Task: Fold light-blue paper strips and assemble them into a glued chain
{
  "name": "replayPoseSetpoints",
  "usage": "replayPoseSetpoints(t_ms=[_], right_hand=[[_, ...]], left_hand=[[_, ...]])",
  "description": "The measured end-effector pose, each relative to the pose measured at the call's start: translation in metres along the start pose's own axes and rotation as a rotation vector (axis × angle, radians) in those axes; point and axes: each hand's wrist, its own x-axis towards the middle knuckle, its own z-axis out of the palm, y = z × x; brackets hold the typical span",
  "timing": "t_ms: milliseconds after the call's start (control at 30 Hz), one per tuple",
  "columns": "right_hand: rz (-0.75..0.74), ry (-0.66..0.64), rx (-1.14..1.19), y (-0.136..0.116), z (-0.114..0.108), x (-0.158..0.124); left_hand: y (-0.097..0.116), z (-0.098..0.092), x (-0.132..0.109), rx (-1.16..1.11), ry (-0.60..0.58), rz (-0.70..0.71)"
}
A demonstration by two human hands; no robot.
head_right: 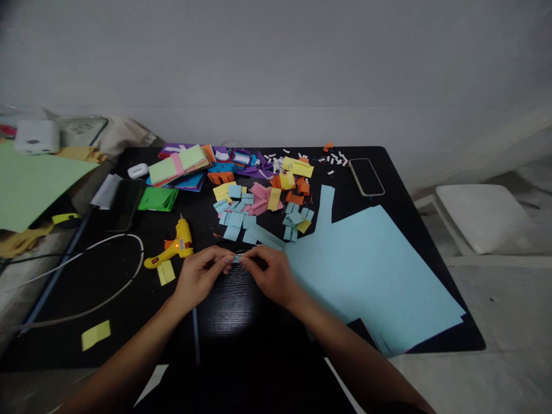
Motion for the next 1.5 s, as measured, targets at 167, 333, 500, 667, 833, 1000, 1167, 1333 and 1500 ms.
replayPoseSetpoints(t_ms=[167, 333, 500, 667, 833, 1000, 1167, 1333, 1500], right_hand=[[0.158, -0.175, 0.282, 0.003, -0.004, 0.002], [0.223, -0.180, 0.376, 0.008, -0.005, 0.004], [0.166, -0.035, 0.239, 0.005, -0.003, 0.001], [0.110, 0.067, 0.135, 0.004, 0.002, -0.003], [0.089, 0.122, 0.190, 0.009, 0.006, -0.005], [0.170, 0.018, 0.285, 0.012, 0.004, -0.002], [0.189, -0.030, 0.329, 0.012, 0.004, 0.000], [0.159, -0.035, 0.258, 0.010, 0.004, -0.001], [0.105, -0.069, 0.149, 0.007, -0.001, 0.001]], left_hand=[[-0.005, -0.005, 0.002, 0.029, -0.067, 0.049], [-0.006, -0.001, 0.002, 0.021, 0.005, 0.030], [-0.008, 0.005, -0.001, -0.065, 0.071, -0.095], [-0.008, 0.008, -0.002, -0.125, 0.078, -0.157], [-0.001, 0.008, 0.000, -0.037, -0.047, -0.112], [0.001, 0.008, -0.001, -0.030, -0.085, -0.112], [0.001, 0.007, -0.001, 0.005, -0.113, -0.095], [0.001, 0.003, -0.003, 0.100, -0.123, 0.055], [0.000, 0.003, -0.007, 0.167, -0.051, 0.215]])
